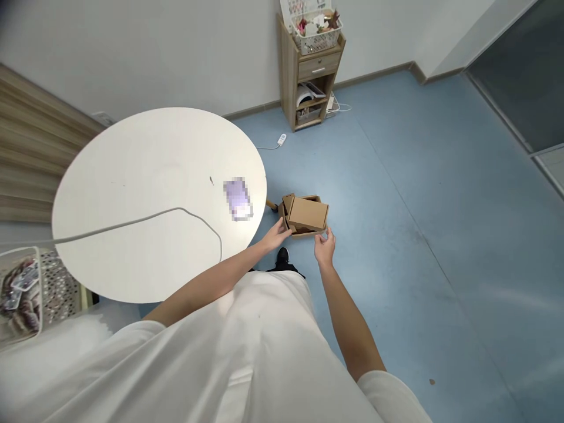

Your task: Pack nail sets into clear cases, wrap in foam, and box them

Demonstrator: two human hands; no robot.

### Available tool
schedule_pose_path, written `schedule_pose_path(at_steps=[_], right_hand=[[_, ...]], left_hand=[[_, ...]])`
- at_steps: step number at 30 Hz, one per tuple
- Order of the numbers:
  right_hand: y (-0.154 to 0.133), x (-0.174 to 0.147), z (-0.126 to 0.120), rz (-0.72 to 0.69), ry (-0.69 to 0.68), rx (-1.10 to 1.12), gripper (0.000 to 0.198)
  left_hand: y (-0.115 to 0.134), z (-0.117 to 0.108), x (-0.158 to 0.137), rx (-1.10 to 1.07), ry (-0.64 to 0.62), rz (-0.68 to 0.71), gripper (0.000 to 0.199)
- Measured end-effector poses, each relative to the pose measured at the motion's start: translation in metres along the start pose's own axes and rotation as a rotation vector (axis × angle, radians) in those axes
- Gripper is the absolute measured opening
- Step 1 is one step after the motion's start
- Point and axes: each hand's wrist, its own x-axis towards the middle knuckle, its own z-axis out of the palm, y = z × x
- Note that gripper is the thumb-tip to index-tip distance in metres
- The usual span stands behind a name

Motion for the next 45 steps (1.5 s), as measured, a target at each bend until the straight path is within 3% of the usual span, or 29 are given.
schedule_pose_path(at_steps=[5, 9, 15, 19, 26, 31, 36, 41, 45], right_hand=[[0.015, -0.012, 0.006, 0.063, -0.127, -0.135, 0.069], [0.009, -0.019, 0.03, -0.019, -0.288, -0.171, 0.061], [-0.046, -0.03, 0.091, -0.267, -0.571, -0.121, 0.047], [-0.089, -0.056, 0.129, -0.394, -0.709, -0.1, 0.041], [-0.127, -0.151, 0.197, -0.472, -0.959, -0.121, 0.036], [-0.136, -0.236, 0.252, -0.542, -1.196, -0.205, 0.036], [-0.159, -0.31, 0.308, -0.609, -1.342, -0.278, 0.039], [-0.181, -0.356, 0.355, -0.695, -1.515, -0.337, 0.041], [-0.19, -0.378, 0.39, -0.693, -1.555, -0.399, 0.042]], left_hand=[[-0.027, -0.025, -0.034, 0.072, -0.005, -0.231, 0.073], [-0.041, -0.054, -0.073, 0.004, 0.117, -0.305, 0.065], [-0.046, -0.093, -0.122, -0.178, 0.337, -0.248, 0.057], [-0.053, -0.115, -0.15, -0.245, 0.525, -0.187, 0.054], [-0.083, -0.176, -0.217, -0.278, 0.838, -0.013, 0.044], [-0.13, -0.221, -0.284, -0.368, 1.089, 0.016, 0.042], [-0.174, -0.258, -0.353, -0.461, 1.223, 0.008, 0.042], [-0.199, -0.283, -0.398, -0.536, 1.368, 0.015, 0.043], [-0.209, -0.295, -0.419, -0.576, 1.441, 0.018, 0.044]])
